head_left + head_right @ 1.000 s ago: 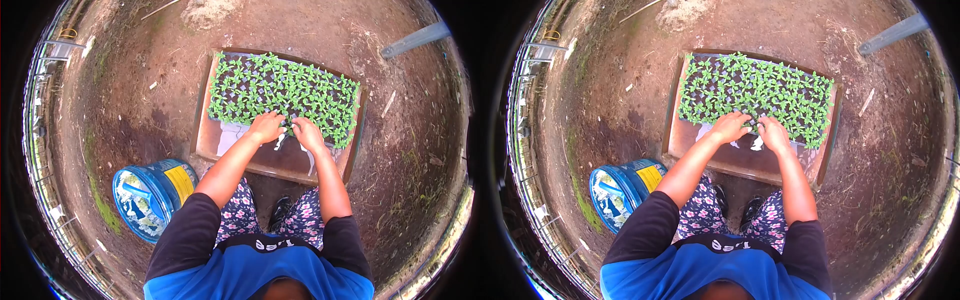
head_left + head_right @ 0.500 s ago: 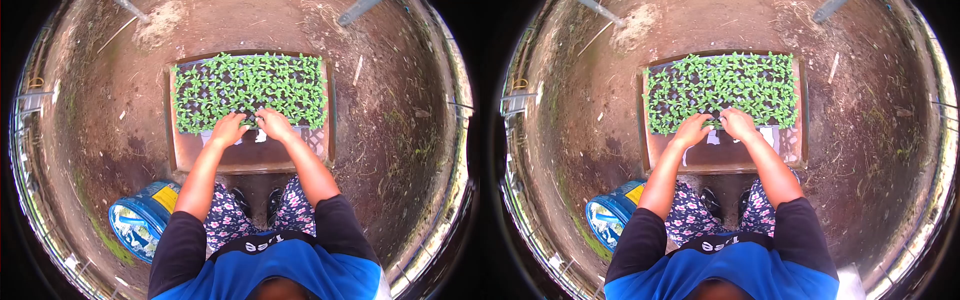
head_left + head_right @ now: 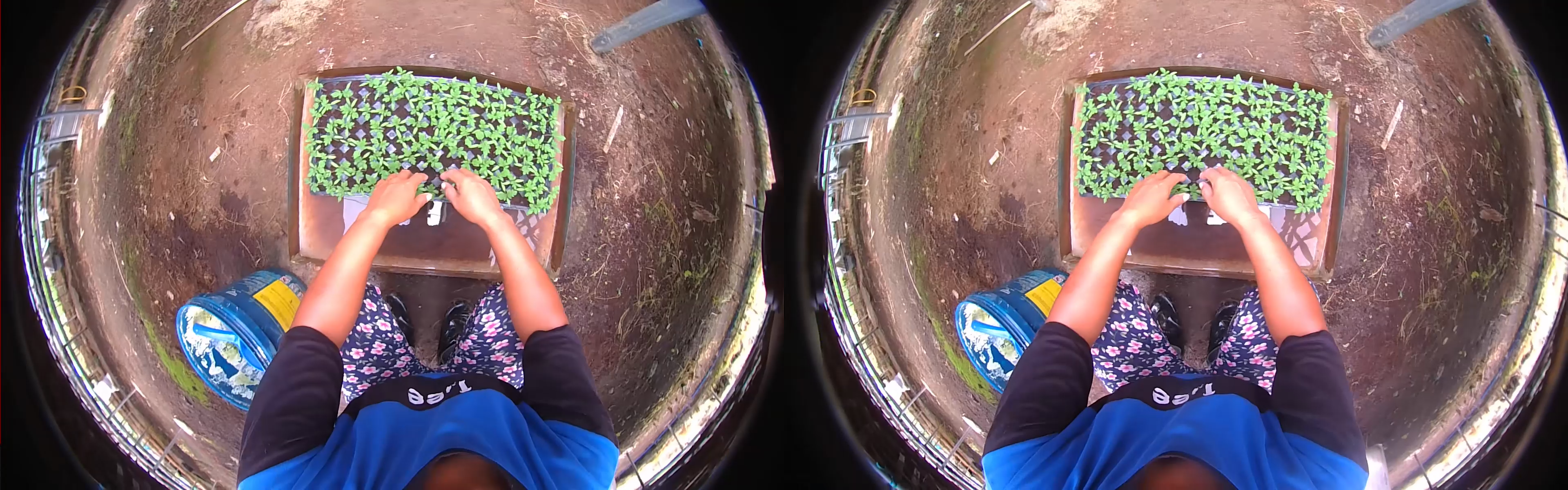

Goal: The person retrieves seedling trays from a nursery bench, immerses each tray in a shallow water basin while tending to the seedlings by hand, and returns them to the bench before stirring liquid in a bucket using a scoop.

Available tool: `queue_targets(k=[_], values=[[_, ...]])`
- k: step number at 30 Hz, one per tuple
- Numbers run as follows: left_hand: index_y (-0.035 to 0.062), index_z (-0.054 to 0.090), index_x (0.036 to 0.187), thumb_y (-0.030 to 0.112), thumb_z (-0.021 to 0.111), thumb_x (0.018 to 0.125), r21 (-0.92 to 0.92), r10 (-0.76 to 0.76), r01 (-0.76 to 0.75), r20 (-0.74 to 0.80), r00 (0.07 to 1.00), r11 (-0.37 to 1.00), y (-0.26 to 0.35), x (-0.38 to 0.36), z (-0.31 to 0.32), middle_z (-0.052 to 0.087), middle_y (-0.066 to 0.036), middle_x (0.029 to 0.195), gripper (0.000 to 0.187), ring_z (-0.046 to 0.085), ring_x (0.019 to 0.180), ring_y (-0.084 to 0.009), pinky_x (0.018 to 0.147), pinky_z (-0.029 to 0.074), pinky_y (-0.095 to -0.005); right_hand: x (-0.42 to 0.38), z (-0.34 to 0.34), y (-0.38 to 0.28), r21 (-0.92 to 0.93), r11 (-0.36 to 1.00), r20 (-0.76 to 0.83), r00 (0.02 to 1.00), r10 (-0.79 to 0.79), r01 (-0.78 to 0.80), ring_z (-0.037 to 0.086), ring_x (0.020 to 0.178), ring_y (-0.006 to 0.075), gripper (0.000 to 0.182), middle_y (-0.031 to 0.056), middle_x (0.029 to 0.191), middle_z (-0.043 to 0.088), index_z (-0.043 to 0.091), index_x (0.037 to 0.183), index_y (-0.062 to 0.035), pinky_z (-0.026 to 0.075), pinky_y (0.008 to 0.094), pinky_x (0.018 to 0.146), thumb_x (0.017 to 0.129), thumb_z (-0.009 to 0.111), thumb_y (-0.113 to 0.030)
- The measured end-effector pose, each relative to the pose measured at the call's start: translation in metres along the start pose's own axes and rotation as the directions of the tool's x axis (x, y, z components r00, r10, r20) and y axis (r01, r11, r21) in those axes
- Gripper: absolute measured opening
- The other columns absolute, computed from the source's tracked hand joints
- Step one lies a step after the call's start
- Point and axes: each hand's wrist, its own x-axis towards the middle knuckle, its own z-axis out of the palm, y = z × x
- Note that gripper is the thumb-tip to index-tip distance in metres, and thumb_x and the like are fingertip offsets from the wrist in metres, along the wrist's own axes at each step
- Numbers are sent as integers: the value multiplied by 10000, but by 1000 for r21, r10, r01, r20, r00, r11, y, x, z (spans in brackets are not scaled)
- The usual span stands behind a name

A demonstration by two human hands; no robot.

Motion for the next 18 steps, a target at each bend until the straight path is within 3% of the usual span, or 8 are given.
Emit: queue_targets(k=[8, 15, 18], values=[[106, 502, 1144, 291, 554, 792, 12, -7, 7, 2, 1000, 1000, 3, 0, -2, 530, -145, 1066, 401, 499, 1015, -299, 862, 394, -387, -1, -3, 3, 0, 1000, 11, 1000, 7, -7, 561, 870, 292, 209, 118, 936, 579, 576, 966, -84, 444, 383, 759, 786, 530, -179], [95, 511, 1130, 274, 566, 786, -32, -44, 41, -86, 995, 999, -2, 6, -11, 527, -143, 1087, 392, 503, 1013, -298, 861, 400, -380, 2, -13, 16, 129, 989, -46, 996, 81, -74, 567, 877, 286, 245, 129, 942, 583, 576, 1003, -82, 439, 360, 777, 789, 523, -189], [114, 482, 1166, 305, 553, 799, -64, -59, 57, -30, 998, 996, -5, 6, -16, 497, -157, 1146, 420, 467, 1077, -303, 899, 374, -390, 1, -13, 17, 165, 983, -25, 996, 86, -81, 568, 879, 279, 243, 131, 935, 585, 578, 1000, -78, 439, 357, 778, 791, 523, -190]])
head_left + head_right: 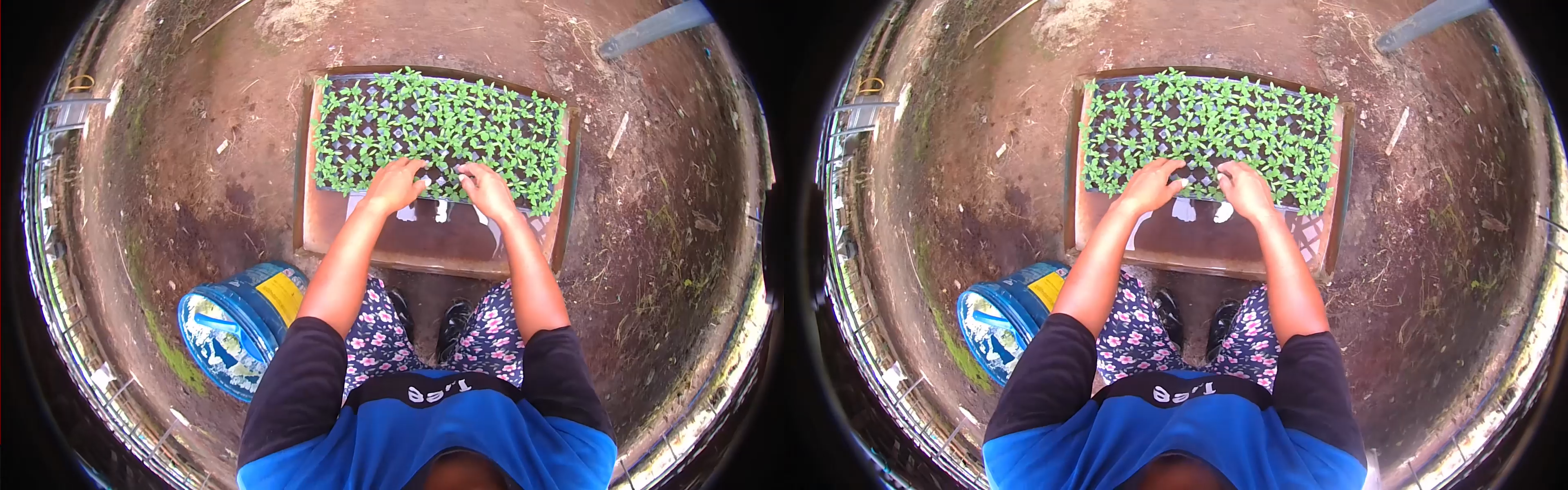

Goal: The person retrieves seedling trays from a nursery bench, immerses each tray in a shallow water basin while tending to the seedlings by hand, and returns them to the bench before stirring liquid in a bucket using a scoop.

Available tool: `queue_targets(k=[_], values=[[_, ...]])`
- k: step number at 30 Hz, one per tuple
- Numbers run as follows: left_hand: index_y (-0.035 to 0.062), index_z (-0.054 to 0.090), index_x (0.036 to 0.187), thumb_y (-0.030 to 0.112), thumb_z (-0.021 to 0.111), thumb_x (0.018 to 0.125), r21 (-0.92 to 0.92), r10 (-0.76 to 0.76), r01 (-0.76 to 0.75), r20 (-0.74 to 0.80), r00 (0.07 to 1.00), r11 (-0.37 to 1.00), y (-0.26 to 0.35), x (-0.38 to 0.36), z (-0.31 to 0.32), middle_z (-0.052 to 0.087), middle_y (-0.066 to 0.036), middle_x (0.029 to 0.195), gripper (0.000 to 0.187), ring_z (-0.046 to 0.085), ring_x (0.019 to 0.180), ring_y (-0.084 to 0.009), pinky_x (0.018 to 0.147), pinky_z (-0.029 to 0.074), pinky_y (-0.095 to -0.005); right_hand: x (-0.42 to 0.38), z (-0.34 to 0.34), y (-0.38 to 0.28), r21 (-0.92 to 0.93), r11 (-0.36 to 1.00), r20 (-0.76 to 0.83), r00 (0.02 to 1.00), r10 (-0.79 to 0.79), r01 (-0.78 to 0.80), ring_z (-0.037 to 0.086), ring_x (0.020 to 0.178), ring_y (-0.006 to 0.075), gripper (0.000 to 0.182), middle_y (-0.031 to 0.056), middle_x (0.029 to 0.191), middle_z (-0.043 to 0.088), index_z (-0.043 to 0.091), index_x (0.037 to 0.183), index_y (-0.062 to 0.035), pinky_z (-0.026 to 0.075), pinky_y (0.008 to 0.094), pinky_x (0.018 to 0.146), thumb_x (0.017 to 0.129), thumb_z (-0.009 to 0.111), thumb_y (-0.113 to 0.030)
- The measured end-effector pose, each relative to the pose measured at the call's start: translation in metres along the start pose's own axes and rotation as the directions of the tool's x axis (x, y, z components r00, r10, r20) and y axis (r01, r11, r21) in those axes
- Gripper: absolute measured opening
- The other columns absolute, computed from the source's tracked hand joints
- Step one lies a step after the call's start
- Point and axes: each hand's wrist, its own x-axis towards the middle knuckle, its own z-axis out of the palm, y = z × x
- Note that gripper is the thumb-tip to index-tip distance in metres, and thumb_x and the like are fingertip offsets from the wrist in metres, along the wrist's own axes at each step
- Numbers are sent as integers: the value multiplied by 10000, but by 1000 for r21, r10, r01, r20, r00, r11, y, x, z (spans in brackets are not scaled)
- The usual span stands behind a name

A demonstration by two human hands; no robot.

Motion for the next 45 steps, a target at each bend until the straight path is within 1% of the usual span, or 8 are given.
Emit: queue_targets(k=[5, 10, 13, 18, 22, 33, 41, 45], values=[[91, 559, 1074, 308, 582, 772, -104, -3, -40, -380, 925, 994, -40, 12, -13, 544, -151, 1082, 373, 510, 1013, -301, 874, 394, -386, 12, -8, 38, 203, 979, -57, 998, 10, 2, 591, 863, 237, 230, 121, 973, 598, 600, 996, -96, 453, 310, 770, 811, 539, -219], [78, 609, 964, 358, 539, 787, 92, -201, 389, -735, 648, 917, -100, 23, -47, 597, -160, 911, 338, 543, 903, -308, 799, 412, -411, 42, -73, 111, -36, 999, -510, 860, -29, 13, 585, 860, 263, 209, 139, 949, 596, 604, 976, -90, 451, 329, 775, 818, 515, -194], [47, 581, 1036, 463, 438, 816, -288, -498, 418, -642, 583, 861, -171, 42, -51, 589, -193, 974, 493, 555, 923, -348, 809, 412, -427, 52, -106, 162, -56, 957, -787, 602, 133, -284, 574, 868, 301, 207, 145, 925, 604, 618, 905, -86, 448, 367, 763, 829, 457, -192], [110, 370, 1274, 570, 274, 853, -789, -758, 530, 131, 639, 311, -202, 42, -56, 532, -93, 1135, 631, 496, 935, -170, 765, 345, -303, 68, -104, 282, 210, 769, -154, 756, 636, -604, 531, 801, 218, 271, 68, 909, 585, 572, 1025, -131, 415, 365, 652, 801, 447, -220], [131, 381, 1252, 582, 258, 848, -899, -658, 387, 167, 734, 204, -230, 52, -48, 607, -10, 894, 618, 496, 775, -124, 720, 304, -389, 47, -100, 235, 590, 559, -43, 669, 742, -583, 474, 770, 148, 312, -20, 908, 558, 542, 1079, -186, 352, 332, 669, 814, 465, -332], [120, 468, 1180, 634, 298, 802, -819, -758, 516, 166, 631, 251, -230, 60, -54, 525, -36, 1118, 660, 455, 934, -221, 854, 281, -426, 56, -117, 208, 454, 621, -37, 683, 729, -639, 379, 597, 72, 207, -77, 693, 459, 522, 811, -190, 309, 273, 545, 765, 555, -390], [56, 521, 650, 265, 667, 710, -361, -367, 289, -168, 915, 887, -196, 61, -62, 546, -68, 829, 262, 503, 743, -185, 624, 400, -352, 38, -104, 148, 488, 841, -316, 850, 421, -234, 399, 524, 67, 211, -43, 584, 480, 469, 617, -91, 344, 238, 506, 754, 619, -146], [0, 551, 761, 221, 642, 702, -244, -366, 304, -277, 888, 921, -56, 3, -113, 524, -185, 870, 246, 517, 832, -290, 737, 408, -364, 12, -110, 61, 619, 785, -389, 856, 340, -30, 358, 542, 62, 82, -46, 597, 435, 527, 726, -63, 321, 228, 502, 770, 589, -96]])
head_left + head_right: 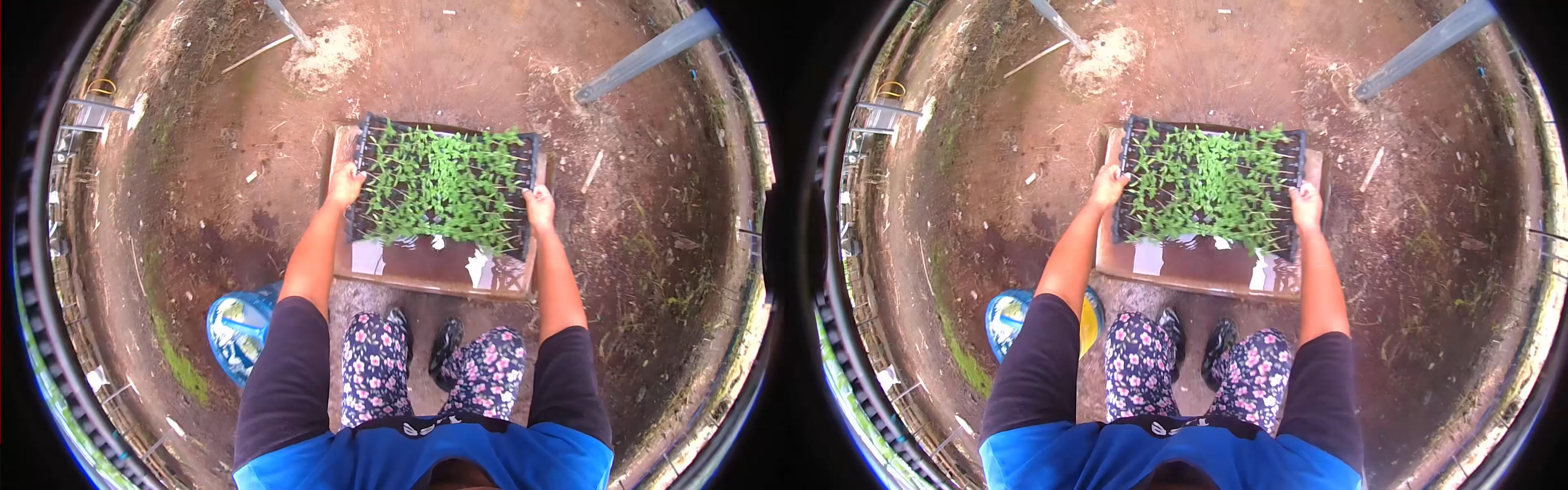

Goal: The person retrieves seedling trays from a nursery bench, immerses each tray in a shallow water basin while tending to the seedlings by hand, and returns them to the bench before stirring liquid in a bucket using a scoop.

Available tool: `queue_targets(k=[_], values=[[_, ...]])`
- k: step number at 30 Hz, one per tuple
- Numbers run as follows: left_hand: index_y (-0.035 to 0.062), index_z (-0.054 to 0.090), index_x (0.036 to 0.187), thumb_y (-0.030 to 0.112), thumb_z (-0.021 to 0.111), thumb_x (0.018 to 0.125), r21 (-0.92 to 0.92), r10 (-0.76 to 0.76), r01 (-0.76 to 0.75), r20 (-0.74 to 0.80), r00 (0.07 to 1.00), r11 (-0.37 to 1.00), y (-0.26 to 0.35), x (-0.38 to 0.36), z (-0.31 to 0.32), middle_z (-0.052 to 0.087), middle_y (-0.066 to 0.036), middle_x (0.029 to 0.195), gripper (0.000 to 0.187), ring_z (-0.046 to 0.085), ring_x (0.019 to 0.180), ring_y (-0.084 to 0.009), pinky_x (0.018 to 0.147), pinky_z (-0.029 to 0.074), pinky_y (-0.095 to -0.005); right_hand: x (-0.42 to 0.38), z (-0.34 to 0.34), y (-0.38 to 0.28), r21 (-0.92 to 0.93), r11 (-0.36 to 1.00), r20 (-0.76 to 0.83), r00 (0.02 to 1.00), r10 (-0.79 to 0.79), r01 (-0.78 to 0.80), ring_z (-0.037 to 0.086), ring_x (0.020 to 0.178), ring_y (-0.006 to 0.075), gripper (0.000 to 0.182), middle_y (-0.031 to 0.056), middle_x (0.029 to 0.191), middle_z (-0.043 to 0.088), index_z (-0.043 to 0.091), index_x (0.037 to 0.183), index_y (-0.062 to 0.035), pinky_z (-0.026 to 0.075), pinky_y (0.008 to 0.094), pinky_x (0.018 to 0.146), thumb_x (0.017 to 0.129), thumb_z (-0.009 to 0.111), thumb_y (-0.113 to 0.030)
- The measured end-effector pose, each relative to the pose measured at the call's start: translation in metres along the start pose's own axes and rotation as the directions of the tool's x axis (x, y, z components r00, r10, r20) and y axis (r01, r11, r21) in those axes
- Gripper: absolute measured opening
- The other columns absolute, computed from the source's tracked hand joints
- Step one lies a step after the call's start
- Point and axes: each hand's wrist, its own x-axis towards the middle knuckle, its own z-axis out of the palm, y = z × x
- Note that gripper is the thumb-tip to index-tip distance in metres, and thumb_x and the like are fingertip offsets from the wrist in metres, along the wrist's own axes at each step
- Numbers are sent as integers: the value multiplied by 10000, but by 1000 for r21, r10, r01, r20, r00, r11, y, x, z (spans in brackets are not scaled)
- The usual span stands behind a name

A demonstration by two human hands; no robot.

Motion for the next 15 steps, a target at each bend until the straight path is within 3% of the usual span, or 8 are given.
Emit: queue_targets(k=[2, 3, 5, 9, 12, 13, 14, 15], values=[[18, 532, 733, 204, 622, 737, -67, 34, -38, -64, 997, 997, 27, -29, -31, 540, -142, 828, 207, 527, 771, -258, 700, 416, -354, -40, -4, -91, -69, 998, 62, 998, 16, -11, 415, 561, 71, 85, -35, 621, 478, 515, 725, -76, 363, 233, 545, 762, 589, -60], [23, 534, 742, 183, 608, 751, -119, 3, -9, -53, 999, 993, 41, -45, -62, 546, -123, 820, 177, 532, 754, -235, 686, 422, -343, -25, -24, -75, -215, 976, 24, 999, -22, 27, 414, 588, 71, 94, -33, 634, 469, 508, 719, -80, 362, 235, 562, 758, 594, -77], [34, 539, 760, 141, 582, 779, -226, -60, 49, -43, 997, 973, 56, -82, -138, 556, -86, 804, 118, 543, 720, -189, 659, 435, -320, -60, -75, -181, -52, 998, 86, 996, 33, -29, 415, 625, 71, 108, -34, 662, 463, 504, 710, -88, 361, 237, 579, 752, 603, -98], [63, 529, 782, 147, 594, 783, -852, -74, 134, 112, 991, 506, 80, -172, -300, 488, -3, 726, 106, 455, 684, -91, 617, 387, -260, -106, -168, -350, 155, 985, 168, 985, 46, -72, 464, 706, 97, 117, -20, 795, 501, 536, 851, -72, 386, 248, 661, 762, 601, -112], [61, 547, 863, 192, 571, 784, -759, 63, 17, 77, 995, 651, 108, -237, -380, 517, -23, 792, 155, 472, 779, -127, 700, 397, -296, -156, -182, -462, 265, 941, 294, 947, 130, -211, 557, 919, 198, 334, 89, 1030, 551, 467, 1140, -52, 482, 343, 746, 829, 505, -168], [77, 551, 885, 226, 587, 773, -730, 108, -26, 65, 992, 683, 111, -251, -392, 505, -23, 829, 191, 456, 781, -129, 680, 389, -293, -159, -195, -470, 408, 865, 536, 844, 32, -292, 561, 928, 242, 367, 111, 1057, 540, 436, 1178, -57, 496, 385, 742, 837, 494, -179], [93, 556, 908, 260, 603, 761, -699, 152, -72, 53, 987, 712, 115, -265, -404, 493, -22, 865, 228, 439, 784, -131, 659, 381, -290, -197, -175, -514, 405, 873, 573, 819, -10, -272, 555, 941, 277, 397, 128, 1075, 535, 422, 1195, -58, 492, 419, 755, 836, 500, -206], [113, 556, 910, 307, 635, 743, -717, 53, 55, 127, 990, 695, 137, -289, -432, 476, -18, 875, 268, 421, 782, -126, 627, 372, -289, -206, -162, -533, 394, 869, 633, 774, -20, -300, 551, 949, 289, 449, 136, 1072, 538, 398, 1219, -58, 484, 434, 776, 823, 524, -224]])
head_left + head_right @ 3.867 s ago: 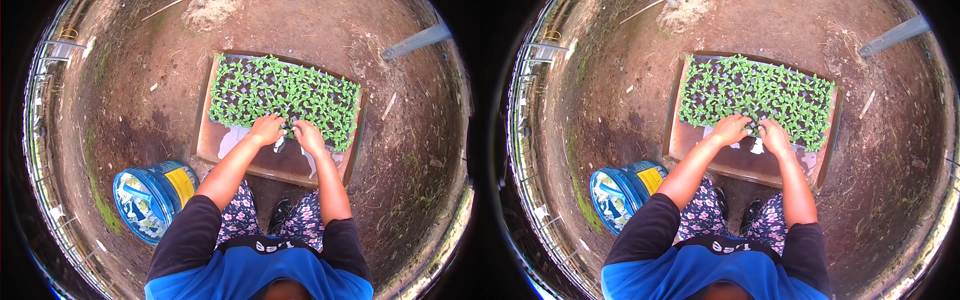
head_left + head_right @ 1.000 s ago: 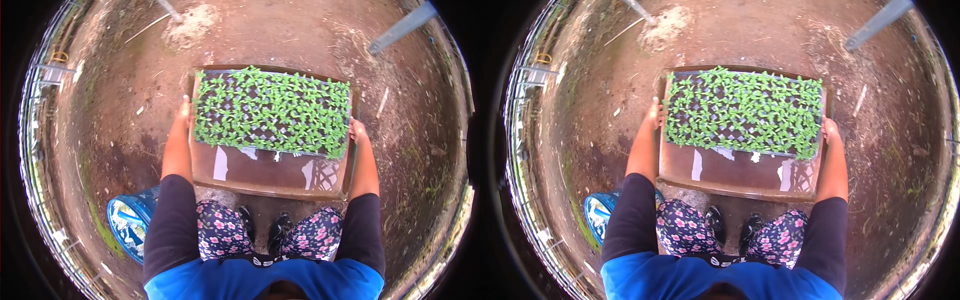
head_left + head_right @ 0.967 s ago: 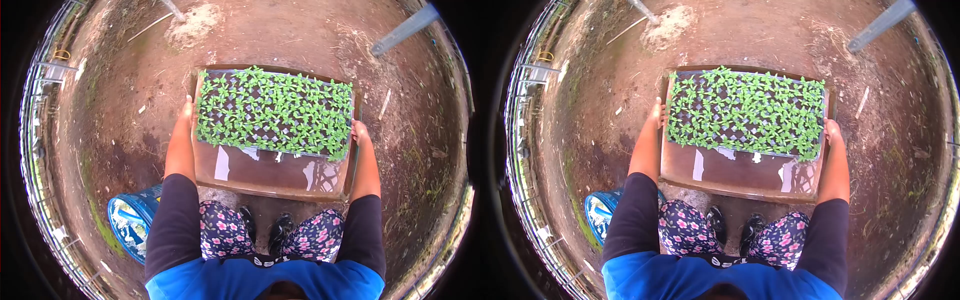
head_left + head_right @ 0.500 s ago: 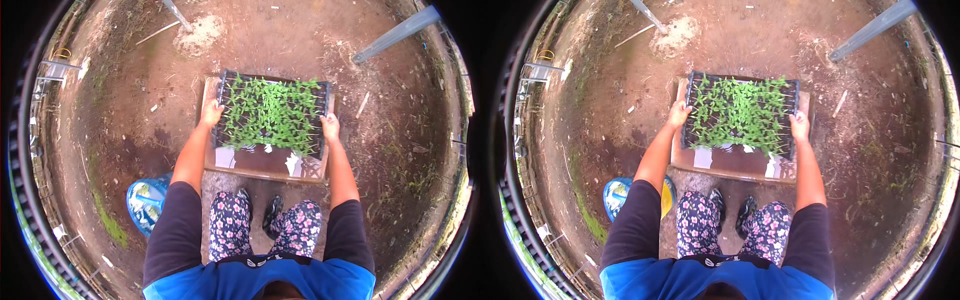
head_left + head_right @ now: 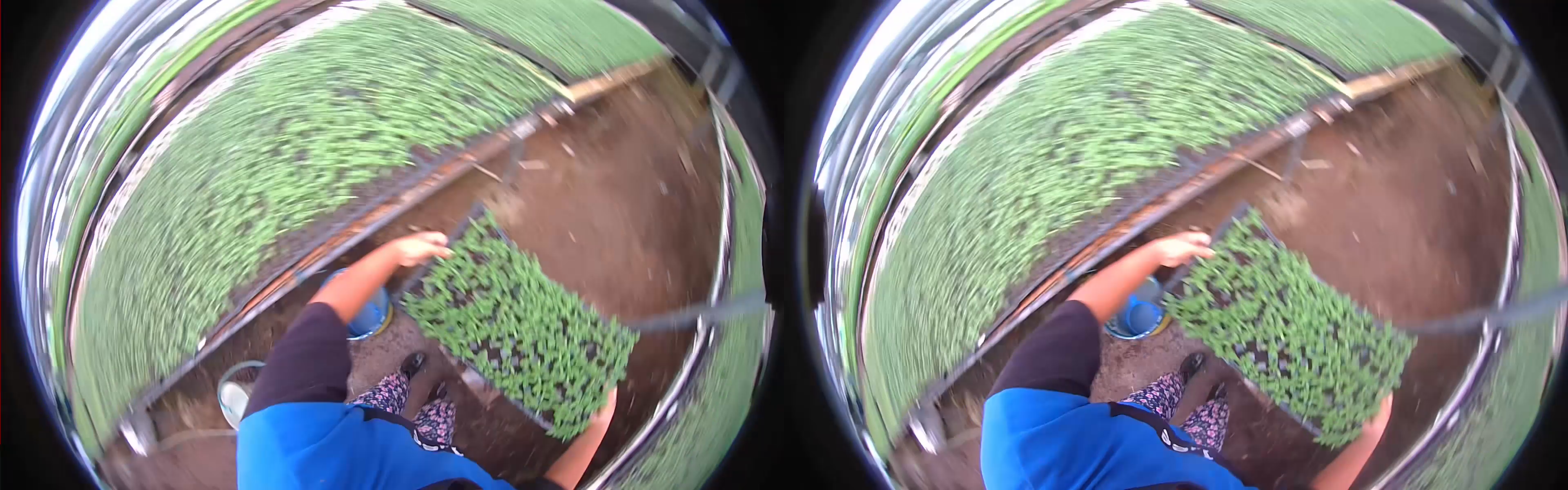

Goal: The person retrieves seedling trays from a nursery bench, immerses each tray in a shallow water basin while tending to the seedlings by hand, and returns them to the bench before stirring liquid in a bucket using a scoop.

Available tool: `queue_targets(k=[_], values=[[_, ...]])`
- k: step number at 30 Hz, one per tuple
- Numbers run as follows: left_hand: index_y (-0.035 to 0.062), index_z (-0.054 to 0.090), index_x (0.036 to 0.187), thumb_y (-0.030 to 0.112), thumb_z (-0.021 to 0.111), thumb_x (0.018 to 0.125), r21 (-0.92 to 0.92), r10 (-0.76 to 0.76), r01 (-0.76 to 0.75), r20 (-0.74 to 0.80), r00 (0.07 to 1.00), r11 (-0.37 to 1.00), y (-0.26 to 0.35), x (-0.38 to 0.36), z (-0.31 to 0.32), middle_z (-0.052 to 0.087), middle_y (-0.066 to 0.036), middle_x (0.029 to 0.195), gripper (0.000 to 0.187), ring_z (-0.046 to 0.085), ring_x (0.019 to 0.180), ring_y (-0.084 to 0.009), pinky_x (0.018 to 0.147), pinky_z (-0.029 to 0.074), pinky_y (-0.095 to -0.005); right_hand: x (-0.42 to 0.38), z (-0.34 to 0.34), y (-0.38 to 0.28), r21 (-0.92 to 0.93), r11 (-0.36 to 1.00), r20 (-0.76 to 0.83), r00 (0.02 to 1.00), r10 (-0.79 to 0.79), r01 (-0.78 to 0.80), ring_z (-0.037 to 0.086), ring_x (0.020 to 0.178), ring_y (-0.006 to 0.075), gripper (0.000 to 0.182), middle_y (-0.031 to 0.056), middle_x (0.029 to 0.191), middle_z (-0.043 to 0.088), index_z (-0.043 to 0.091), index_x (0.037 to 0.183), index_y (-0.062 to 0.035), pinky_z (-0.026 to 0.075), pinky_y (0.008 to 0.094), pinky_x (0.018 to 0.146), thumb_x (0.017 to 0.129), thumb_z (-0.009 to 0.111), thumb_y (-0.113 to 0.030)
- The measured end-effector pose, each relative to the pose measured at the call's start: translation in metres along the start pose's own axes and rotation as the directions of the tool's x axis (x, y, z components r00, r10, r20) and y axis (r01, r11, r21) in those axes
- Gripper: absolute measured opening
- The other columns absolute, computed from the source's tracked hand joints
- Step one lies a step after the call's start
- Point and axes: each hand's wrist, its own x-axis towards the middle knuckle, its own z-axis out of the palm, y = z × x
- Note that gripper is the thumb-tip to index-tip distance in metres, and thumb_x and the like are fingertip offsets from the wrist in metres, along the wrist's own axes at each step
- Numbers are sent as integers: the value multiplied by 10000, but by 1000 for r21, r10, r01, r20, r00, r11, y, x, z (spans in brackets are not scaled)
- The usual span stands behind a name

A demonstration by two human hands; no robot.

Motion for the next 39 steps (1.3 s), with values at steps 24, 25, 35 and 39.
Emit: queue_targets(k=[24, 25, 35, 39], values=[[59, 389, 607, 166, 672, 652, -367, -368, -48, -905, -214, 929, -333, -591, 239, 480, -91, 690, 306, 469, 662, -207, 622, 398, -323, -136, 317, 349, -602, 513, 794, 528, 301, 613, 301, 567, 71, 263, -52, 600, 327, 352, 614, -107, 290, 246, 498, 702, 598, -78], [60, 391, 613, 162, 666, 655, -354, -366, -97, -878, -309, 930, -354, -626, 261, 473, -91, 686, 297, 464, 658, -208, 624, 397, -323, -167, 337, 378, -551, 530, 834, 447, 323, 644, 305, 568, 72, 265, -51, 601, 329, 354, 614, -107, 293, 244, 500, 703, 602, -78], [14, 424, 689, 137, 633, 719, -483, -455, -291, -264, -851, 826, -418, -926, 461, 479, -94, 723, 244, 458, 674, -197, 660, 396, -308, -598, 488, 555, -391, 738, 784, -221, 580, 550, 354, 643, 78, 269, -17, 681, 424, 359, 614, -82, 325, 229, 600, 739, 595, -55], [12, 474, 753, 129, 623, 747, -359, -392, -361, -13, -920, 860, -443, -1000, 502, 435, -6, 682, 189, 391, 624, -104, 609, 370, -250, -741, 522, 605, -350, 769, 711, -384, 589, 535, 385, 674, 89, 259, 1, 698, 450, 375, 619, -76, 341, 239, 644, 744, 601, -65]])
